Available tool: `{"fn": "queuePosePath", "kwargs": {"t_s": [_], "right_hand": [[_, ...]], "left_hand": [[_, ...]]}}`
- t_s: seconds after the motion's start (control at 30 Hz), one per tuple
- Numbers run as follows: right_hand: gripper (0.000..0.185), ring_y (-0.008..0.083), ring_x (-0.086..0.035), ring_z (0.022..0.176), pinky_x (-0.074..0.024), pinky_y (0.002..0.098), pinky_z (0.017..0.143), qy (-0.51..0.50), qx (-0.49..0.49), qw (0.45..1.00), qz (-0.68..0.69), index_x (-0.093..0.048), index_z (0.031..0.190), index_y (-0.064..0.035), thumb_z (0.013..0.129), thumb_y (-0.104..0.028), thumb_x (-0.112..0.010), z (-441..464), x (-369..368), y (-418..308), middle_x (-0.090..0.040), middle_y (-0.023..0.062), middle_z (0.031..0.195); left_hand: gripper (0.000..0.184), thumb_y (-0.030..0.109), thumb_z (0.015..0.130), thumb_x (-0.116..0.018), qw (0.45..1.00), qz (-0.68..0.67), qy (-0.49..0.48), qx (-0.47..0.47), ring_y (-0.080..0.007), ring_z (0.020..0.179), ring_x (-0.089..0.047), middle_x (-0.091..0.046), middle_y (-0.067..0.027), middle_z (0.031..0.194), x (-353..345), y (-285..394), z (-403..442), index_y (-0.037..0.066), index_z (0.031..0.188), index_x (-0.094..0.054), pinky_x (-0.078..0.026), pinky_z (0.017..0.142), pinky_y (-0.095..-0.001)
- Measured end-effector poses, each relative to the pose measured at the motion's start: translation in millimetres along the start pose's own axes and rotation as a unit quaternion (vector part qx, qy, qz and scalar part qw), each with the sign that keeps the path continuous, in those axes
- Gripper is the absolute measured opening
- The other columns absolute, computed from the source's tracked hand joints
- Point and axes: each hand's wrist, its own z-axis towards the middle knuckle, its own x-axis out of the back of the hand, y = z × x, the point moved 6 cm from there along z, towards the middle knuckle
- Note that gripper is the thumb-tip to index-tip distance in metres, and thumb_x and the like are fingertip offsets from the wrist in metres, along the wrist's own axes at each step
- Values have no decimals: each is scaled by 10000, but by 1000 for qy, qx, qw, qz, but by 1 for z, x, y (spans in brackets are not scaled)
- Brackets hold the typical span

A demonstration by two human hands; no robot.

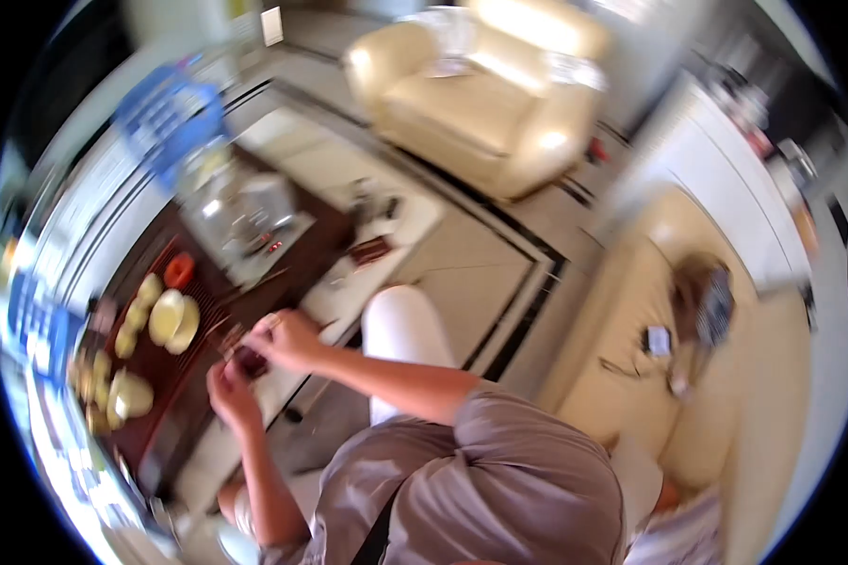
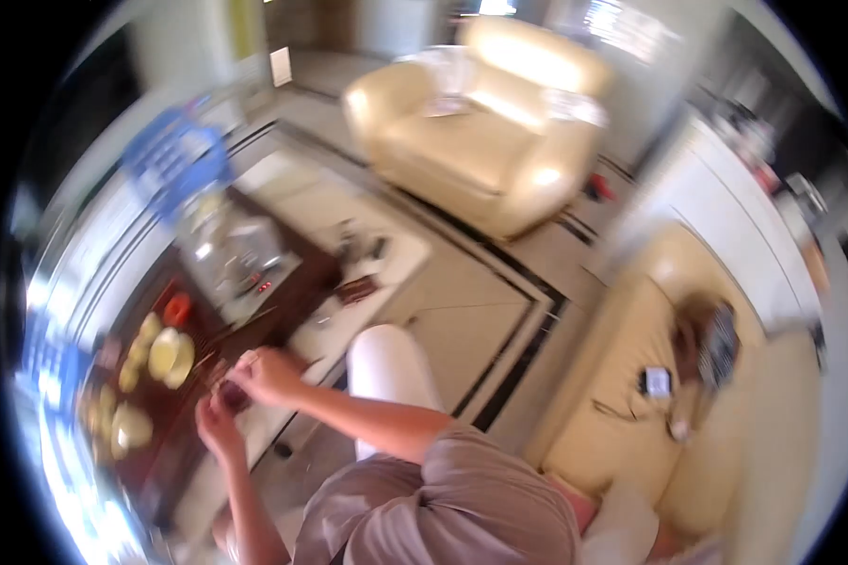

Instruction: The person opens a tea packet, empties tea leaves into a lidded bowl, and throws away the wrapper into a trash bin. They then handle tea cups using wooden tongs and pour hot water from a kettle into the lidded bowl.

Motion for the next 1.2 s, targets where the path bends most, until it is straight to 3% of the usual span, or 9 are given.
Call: {"fn": "queuePosePath", "kwargs": {"t_s": [0.07, 0.1, 0.13, 0.33, 0.4, 0.53, 0.63, 0.77, 1.2], "right_hand": [[254, 140, -626, 584, -508, 336, 576, -24, 33, 999, -12, -742, 840, -14, 917, -254, -710, -3, -5, 6, -703, 86, 689], [212, 86, -599, 604, -493, 286, 551, -27, 19, 998, 53, -741, 870, -9, 935, -208, -706, -5, -12, 18, -690, 30, 697], [211, 69, -604, 650, -502, 255, 552, -81, -79, 984, 135, -730, 926, -3, 961, -206, -684, -12, -12, 11, -682, 3, 753], [147, 62, -611, 762, -514, 226, 691, -109, -97, 968, 205, -691, 995, 4, 974, -140, -669, -24, -44, 29, -689, 19, 868], [104, 54, -597, 763, -492, 215, 711, -123, -105, 961, 223, -678, 990, -5, 962, -105, -680, -29, -53, 30, -677, 7, 858], [66, 50, -591, 765, -507, 221, 675, -191, -63, 959, 200, -663, 990, -28, 942, -65, -690, -36, -51, 20, -658, -9, 852], [128, 81, -636, 785, -538, 245, 695, -238, -83, 954, 161, -667, 1059, -5, 949, -68, -676, -40, -53, 19, -691, 30, 904], [209, 93, -655, 849, -597, 273, 681, -248, -145, 935, 208, -667, 1168, -23, 969, -81, -643, -43, -50, 17, -694, 35, 973], [204, 97, -638, 800, -592, 286, 687, -264, -160, 923, 231, -651, 1087, 4, 902, -48, -719, -47, -58, 22, -677, 35, 909]], "left_hand": [[179, 177, 1017, -573, 996, 57, 27, -61, -137, 690, -558, -602, -46, 788, 9, 20, -8, 15, 974, -636, -488, 639, -307], [241, 233, 1030, -541, 993, -49, -45, 98, -152, 612, -520, -584, -55, 738, 11, 33, -14, 21, 948, -621, -437, 549, -322], [260, 274, 1048, -521, 972, -174, -42, 151, -102, 582, -520, -579, -15, 731, 5, 18, -22, 38, 989, -613, -417, 502, -272], [225, 218, 1012, -603, 991, -94, 40, 83, -118, 619, -561, -659, -82, 844, 3, -9, -34, 13, 1102, -587, -479, 554, -300], [226, 195, 1028, -569, 935, -250, -40, 248, -165, 729, -645, -701, -120, 910, -2, -12, -43, -6, 1130, -574, -532, 675, -325], [238, 198, 1030, -550, 970, -153, 1, 188, -232, 784, -683, -708, -180, 889, 5, -11, -49, -16, 1121, -602, -536, 715, -367], [262, 225, 1021, -536, 988, -92, 8, 123, -422, 851, -668, -687, -241, 919, 8, -10, -53, 18, 1158, -616, -526, 742, -424], [262, 220, 1034, -505, 990, -94, 21, 107, -419, 864, -669, -684, -248, 928, 18, -1, -55, 19, 1163, -613, -524, 749, -428], [274, 208, 1041, -486, 989, -92, 32, 112, -427, 931, -657, -686, -240, 1004, 27, -2, -62, 17, 1202, -600, -524, 805, -431]]}}
